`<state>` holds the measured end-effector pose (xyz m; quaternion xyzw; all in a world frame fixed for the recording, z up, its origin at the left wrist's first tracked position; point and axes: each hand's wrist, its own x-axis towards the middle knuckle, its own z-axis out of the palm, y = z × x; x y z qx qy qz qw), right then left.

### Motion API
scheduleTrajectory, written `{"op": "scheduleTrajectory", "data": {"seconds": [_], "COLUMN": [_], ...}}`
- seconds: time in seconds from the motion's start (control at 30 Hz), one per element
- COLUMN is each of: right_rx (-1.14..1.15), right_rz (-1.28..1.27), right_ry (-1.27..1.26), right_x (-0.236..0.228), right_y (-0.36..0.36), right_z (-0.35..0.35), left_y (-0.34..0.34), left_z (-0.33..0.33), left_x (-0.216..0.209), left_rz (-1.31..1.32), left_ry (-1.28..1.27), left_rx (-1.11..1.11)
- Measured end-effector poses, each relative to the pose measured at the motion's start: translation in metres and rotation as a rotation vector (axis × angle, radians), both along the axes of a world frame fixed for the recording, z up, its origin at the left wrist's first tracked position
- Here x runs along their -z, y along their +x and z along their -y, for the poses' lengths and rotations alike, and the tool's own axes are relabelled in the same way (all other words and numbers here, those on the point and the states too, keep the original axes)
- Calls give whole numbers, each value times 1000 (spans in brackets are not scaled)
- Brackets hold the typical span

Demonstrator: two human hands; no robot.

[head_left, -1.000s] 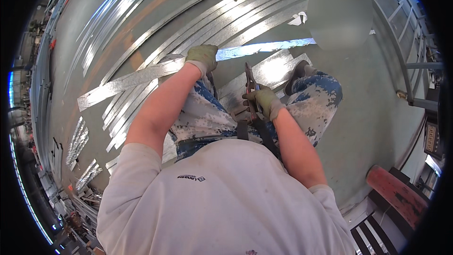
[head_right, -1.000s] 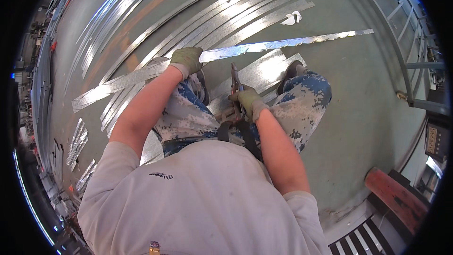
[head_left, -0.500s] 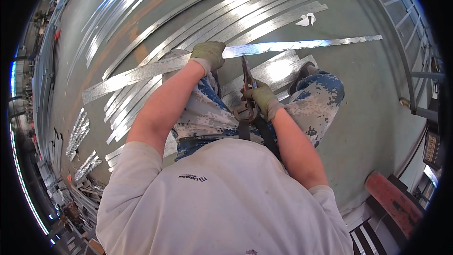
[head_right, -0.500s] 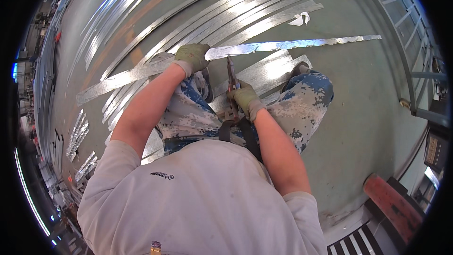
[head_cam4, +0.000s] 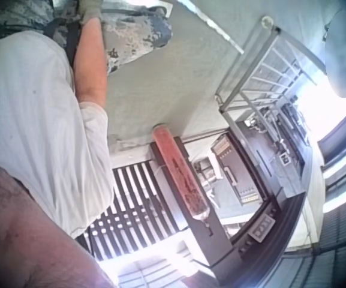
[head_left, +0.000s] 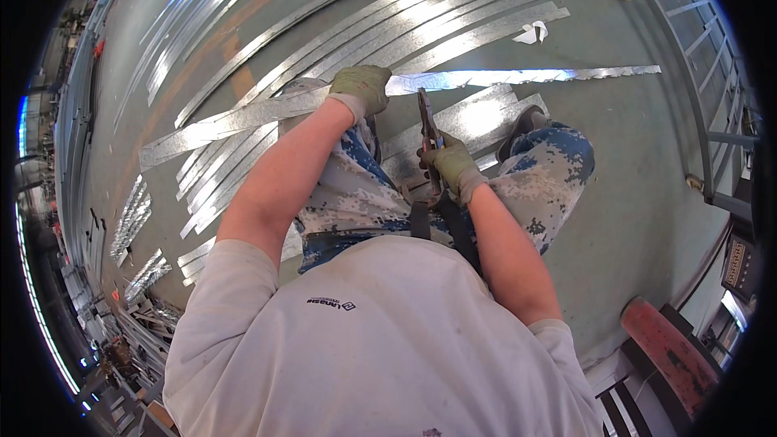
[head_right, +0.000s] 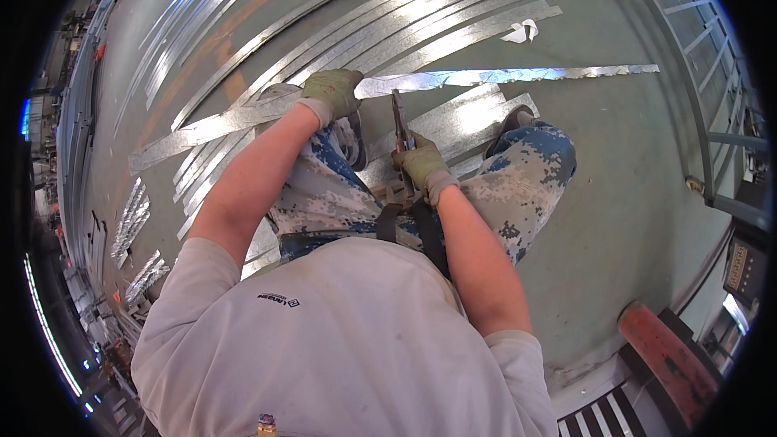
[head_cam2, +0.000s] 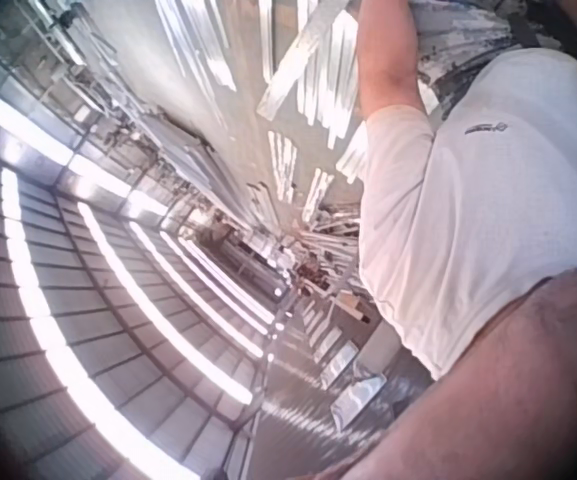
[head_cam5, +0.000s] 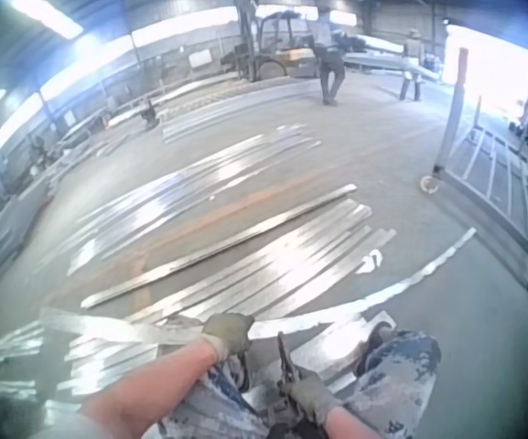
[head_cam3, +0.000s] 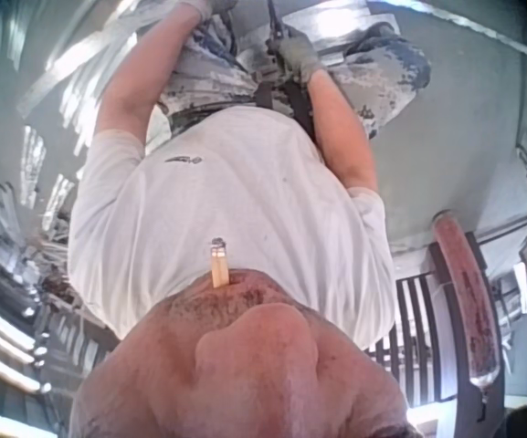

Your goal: The person sits on the floor and uses tin snips to trim the edges of long, thin metal strips. They repeatedly pick up a strip, cut small sections from the edge, and place the trimmed piece back on the floor.

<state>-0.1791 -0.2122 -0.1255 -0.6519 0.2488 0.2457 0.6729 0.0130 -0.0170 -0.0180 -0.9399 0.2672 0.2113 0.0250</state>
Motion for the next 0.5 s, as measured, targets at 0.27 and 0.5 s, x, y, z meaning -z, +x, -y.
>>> {"op": "scheduleTrajectory", "data": {"seconds": [0.27,0.5], "right_rx": [209,186], "right_rz": [-208,-204], "right_ry": [482,377], "right_x": [-63,-47], "right_y": [-4,-6], "right_z": [-1,-10], "left_y": [1,0], "left_z": [0,-1], "left_x": [-5,-5], "left_rz": [-26,-46], "left_ry": [12,-1], "left_rx": [5,-7]}}
